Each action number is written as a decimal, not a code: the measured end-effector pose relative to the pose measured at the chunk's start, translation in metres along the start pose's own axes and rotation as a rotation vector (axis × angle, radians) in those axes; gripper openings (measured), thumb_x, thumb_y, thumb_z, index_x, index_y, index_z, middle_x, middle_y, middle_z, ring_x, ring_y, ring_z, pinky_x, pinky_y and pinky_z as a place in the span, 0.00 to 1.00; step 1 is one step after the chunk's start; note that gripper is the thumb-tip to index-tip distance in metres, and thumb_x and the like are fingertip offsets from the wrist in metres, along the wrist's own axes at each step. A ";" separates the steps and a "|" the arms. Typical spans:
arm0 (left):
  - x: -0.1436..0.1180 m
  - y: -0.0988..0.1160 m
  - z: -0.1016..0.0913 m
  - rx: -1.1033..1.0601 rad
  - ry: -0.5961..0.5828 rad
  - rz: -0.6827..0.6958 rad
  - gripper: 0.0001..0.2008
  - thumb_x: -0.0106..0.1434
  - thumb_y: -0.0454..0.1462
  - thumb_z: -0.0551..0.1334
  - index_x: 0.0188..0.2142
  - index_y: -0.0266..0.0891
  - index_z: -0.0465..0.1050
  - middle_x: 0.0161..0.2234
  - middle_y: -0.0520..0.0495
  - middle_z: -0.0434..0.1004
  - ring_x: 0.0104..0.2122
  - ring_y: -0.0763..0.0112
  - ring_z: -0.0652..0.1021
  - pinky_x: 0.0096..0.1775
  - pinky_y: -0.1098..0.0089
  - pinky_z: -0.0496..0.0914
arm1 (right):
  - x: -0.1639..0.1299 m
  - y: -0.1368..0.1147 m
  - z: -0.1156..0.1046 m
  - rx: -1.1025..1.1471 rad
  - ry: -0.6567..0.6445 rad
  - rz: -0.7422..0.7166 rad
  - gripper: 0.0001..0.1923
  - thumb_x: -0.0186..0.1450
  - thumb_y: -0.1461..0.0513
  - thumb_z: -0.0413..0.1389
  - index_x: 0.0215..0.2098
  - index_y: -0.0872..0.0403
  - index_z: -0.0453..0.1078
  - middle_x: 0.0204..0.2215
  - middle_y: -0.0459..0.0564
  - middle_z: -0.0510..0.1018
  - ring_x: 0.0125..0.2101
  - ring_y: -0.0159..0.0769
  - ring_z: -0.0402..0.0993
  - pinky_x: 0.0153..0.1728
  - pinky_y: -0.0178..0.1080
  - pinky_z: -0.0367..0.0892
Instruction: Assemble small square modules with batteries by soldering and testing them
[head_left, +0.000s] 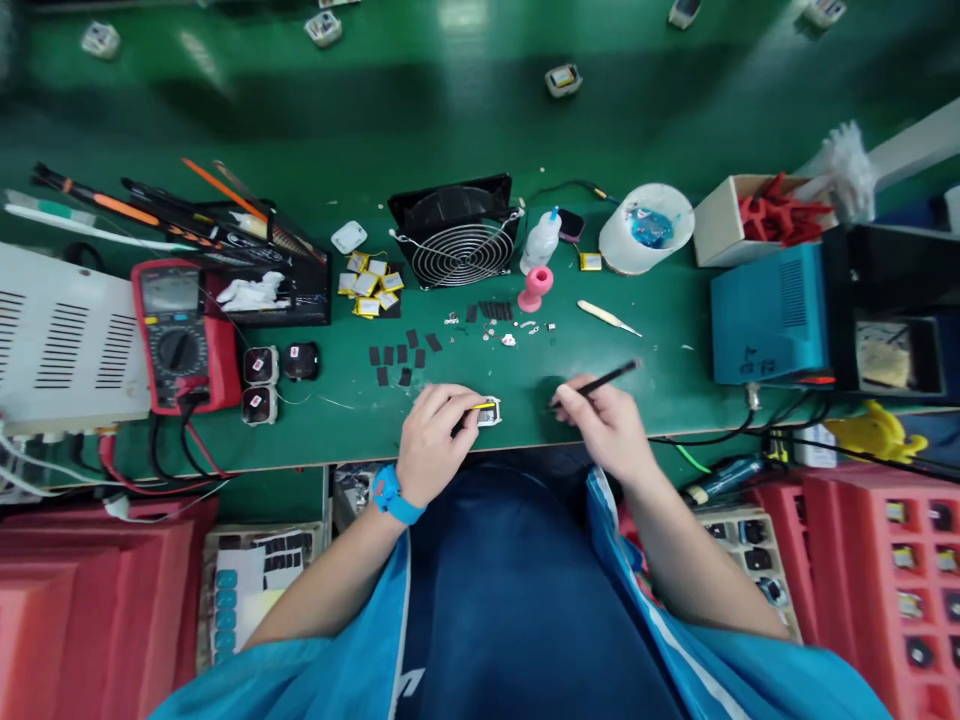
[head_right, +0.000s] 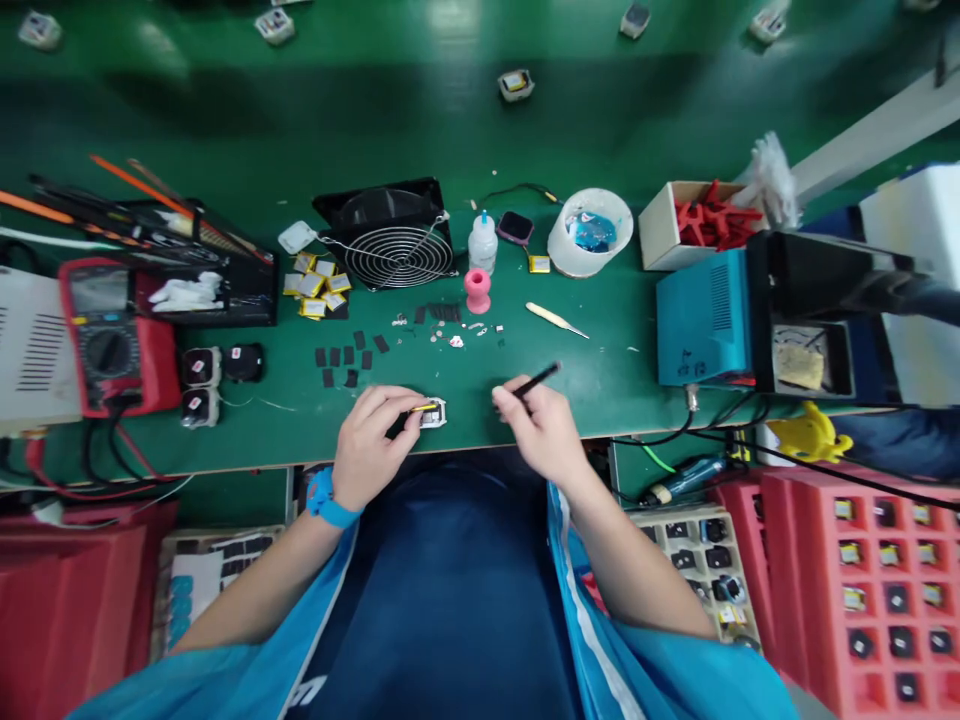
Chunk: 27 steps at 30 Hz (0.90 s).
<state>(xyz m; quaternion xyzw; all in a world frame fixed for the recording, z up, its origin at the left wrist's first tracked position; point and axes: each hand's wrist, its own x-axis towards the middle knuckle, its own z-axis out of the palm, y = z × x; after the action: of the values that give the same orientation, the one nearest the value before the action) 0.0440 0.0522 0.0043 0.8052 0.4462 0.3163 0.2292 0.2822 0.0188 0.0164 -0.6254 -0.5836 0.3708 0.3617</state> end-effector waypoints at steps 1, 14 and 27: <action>-0.001 -0.001 0.000 -0.009 0.004 -0.006 0.07 0.70 0.31 0.61 0.43 0.40 0.77 0.40 0.47 0.81 0.40 0.67 0.79 0.45 0.64 0.75 | 0.004 0.002 -0.011 -0.156 -0.021 0.031 0.22 0.74 0.49 0.50 0.28 0.52 0.70 0.21 0.46 0.75 0.23 0.34 0.73 0.26 0.35 0.65; -0.001 -0.010 -0.013 0.005 -0.077 0.052 0.12 0.73 0.38 0.60 0.54 0.39 0.72 0.45 0.43 0.81 0.45 0.63 0.80 0.49 0.63 0.75 | 0.021 -0.014 0.055 -0.462 -0.088 -0.546 0.09 0.74 0.63 0.53 0.43 0.54 0.76 0.38 0.52 0.81 0.36 0.38 0.72 0.40 0.40 0.72; 0.012 -0.025 -0.017 0.043 -0.108 0.150 0.16 0.74 0.47 0.56 0.54 0.45 0.74 0.43 0.45 0.83 0.39 0.58 0.83 0.43 0.61 0.79 | 0.035 -0.017 0.078 -0.434 -0.101 -0.519 0.12 0.73 0.54 0.57 0.39 0.53 0.77 0.35 0.49 0.81 0.37 0.33 0.77 0.43 0.35 0.72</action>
<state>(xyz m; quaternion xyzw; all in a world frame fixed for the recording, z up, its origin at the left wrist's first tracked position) 0.0218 0.0764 0.0032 0.8569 0.3782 0.2792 0.2113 0.2064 0.0564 -0.0058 -0.4995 -0.8056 0.1640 0.2732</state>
